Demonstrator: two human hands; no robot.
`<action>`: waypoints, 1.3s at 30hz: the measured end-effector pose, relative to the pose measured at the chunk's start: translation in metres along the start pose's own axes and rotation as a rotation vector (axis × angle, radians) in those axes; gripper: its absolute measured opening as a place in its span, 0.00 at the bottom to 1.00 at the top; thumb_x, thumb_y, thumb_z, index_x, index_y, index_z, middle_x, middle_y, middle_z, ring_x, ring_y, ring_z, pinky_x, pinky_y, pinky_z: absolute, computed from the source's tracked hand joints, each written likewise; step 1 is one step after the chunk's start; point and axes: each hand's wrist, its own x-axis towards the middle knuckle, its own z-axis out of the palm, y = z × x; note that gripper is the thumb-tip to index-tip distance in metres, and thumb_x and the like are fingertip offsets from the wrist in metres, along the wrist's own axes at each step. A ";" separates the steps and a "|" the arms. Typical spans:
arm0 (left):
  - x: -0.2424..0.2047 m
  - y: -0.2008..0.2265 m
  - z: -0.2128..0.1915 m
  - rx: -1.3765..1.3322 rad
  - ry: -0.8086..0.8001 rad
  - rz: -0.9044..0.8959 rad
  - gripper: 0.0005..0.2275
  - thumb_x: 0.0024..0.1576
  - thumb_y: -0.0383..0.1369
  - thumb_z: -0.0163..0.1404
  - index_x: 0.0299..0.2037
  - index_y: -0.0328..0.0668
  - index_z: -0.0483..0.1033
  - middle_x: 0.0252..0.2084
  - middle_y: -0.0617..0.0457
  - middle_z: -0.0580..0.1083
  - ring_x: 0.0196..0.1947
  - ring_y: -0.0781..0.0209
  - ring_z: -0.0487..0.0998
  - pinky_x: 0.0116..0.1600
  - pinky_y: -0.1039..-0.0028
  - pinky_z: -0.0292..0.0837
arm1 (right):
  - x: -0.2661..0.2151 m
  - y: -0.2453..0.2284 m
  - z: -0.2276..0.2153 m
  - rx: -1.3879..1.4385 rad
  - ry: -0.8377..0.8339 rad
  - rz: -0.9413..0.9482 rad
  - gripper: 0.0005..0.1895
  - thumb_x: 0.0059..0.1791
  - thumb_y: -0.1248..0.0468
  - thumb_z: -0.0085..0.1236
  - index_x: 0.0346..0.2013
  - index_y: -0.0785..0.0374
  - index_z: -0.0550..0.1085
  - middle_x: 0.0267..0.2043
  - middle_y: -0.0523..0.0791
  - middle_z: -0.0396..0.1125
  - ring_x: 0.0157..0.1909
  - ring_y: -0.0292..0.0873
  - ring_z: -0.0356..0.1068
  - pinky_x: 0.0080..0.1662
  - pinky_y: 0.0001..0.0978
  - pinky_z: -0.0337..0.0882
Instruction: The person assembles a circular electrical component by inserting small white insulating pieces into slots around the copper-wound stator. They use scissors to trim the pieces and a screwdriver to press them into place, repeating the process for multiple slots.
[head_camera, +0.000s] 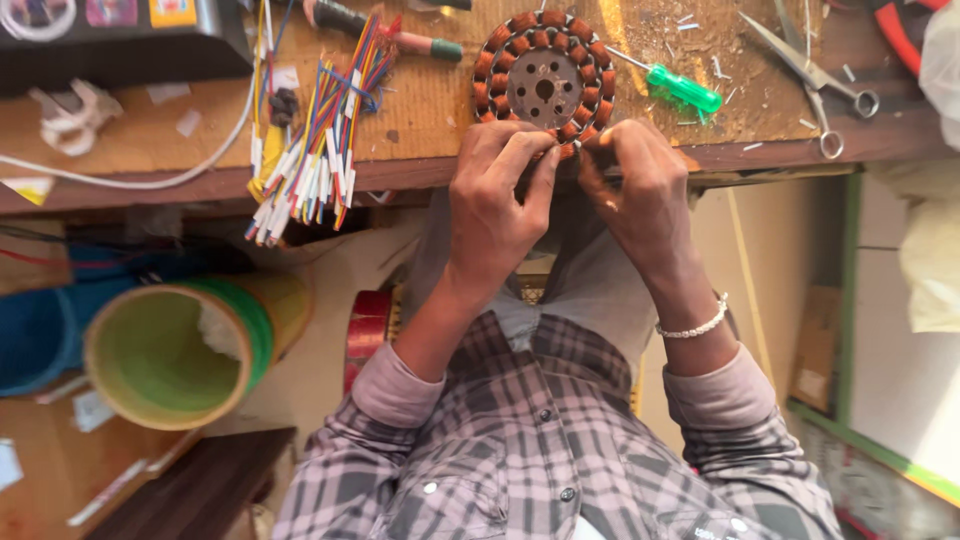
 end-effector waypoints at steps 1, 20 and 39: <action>0.001 0.000 0.000 -0.010 0.009 -0.009 0.05 0.59 0.24 0.58 0.42 0.38 0.77 0.43 0.48 0.74 0.48 0.49 0.76 0.54 0.62 0.73 | 0.003 -0.001 -0.002 -0.016 -0.025 0.001 0.13 0.51 0.75 0.67 0.39 0.69 0.68 0.37 0.52 0.67 0.39 0.53 0.72 0.42 0.43 0.71; -0.002 -0.006 -0.011 -0.175 0.058 -0.050 0.05 0.59 0.25 0.58 0.42 0.38 0.77 0.42 0.49 0.75 0.46 0.50 0.76 0.52 0.64 0.74 | 0.034 -0.036 -0.018 -0.198 -0.289 0.169 0.08 0.55 0.70 0.62 0.39 0.70 0.70 0.36 0.56 0.71 0.39 0.60 0.74 0.40 0.48 0.72; -0.040 -0.045 -0.048 -0.192 -0.053 -0.066 0.04 0.57 0.24 0.58 0.39 0.39 0.77 0.36 0.51 0.75 0.38 0.51 0.76 0.45 0.64 0.72 | 0.075 -0.028 -0.041 -0.007 -0.632 0.438 0.09 0.50 0.69 0.58 0.44 0.66 0.79 0.36 0.50 0.77 0.36 0.45 0.79 0.39 0.35 0.76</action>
